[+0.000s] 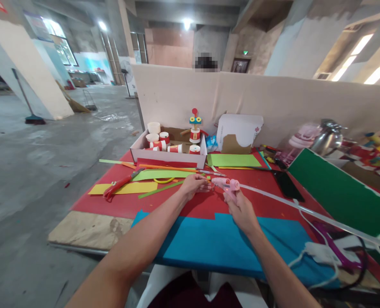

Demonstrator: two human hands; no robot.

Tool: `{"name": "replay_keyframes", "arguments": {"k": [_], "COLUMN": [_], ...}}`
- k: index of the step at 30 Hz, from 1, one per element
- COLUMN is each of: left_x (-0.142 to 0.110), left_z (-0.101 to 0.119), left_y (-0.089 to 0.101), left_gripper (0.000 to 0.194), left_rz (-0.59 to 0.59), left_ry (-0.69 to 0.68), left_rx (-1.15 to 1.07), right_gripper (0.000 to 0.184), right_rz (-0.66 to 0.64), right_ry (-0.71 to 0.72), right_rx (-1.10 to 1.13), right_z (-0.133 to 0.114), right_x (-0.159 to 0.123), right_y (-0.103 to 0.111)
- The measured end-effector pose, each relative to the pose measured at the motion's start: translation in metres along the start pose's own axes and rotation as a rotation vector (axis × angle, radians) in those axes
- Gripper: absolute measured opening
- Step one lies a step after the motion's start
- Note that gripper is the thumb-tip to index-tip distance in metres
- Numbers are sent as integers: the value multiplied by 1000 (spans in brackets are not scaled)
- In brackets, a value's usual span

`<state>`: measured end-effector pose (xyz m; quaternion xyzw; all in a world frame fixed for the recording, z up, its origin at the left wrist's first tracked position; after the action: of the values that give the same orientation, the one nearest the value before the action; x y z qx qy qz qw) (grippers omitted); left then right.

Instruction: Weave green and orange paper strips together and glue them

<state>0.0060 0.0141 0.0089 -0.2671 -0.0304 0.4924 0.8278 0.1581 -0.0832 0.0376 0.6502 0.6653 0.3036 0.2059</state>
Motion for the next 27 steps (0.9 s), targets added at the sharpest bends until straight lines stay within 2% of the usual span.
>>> {"name": "replay_keyframes", "arguments": {"k": [7, 27], "left_x": [0, -1], "left_z": [0, 1], "left_y": [0, -1], "left_gripper": [16, 16], "left_rz": [1, -7], "left_ry": [0, 0], "left_rx": [0, 2], "right_gripper": [49, 49], "right_rz": [-7, -9], "right_ry": [-25, -56], "right_rx": [-7, 67], "right_z": [1, -1], "right_x": [1, -1], "right_y": [1, 2]}}
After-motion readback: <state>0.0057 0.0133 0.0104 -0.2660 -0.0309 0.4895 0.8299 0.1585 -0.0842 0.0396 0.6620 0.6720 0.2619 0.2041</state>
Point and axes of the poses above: each hand's wrist, its own x-axis towards the middle knuckle, its own y-axis out of the back of the hand, z = x × y, the point moved 2 cm from there along x, towards the middle knuckle, and after that the axes turned 13 degrees about -z, right-handed, at the moved point
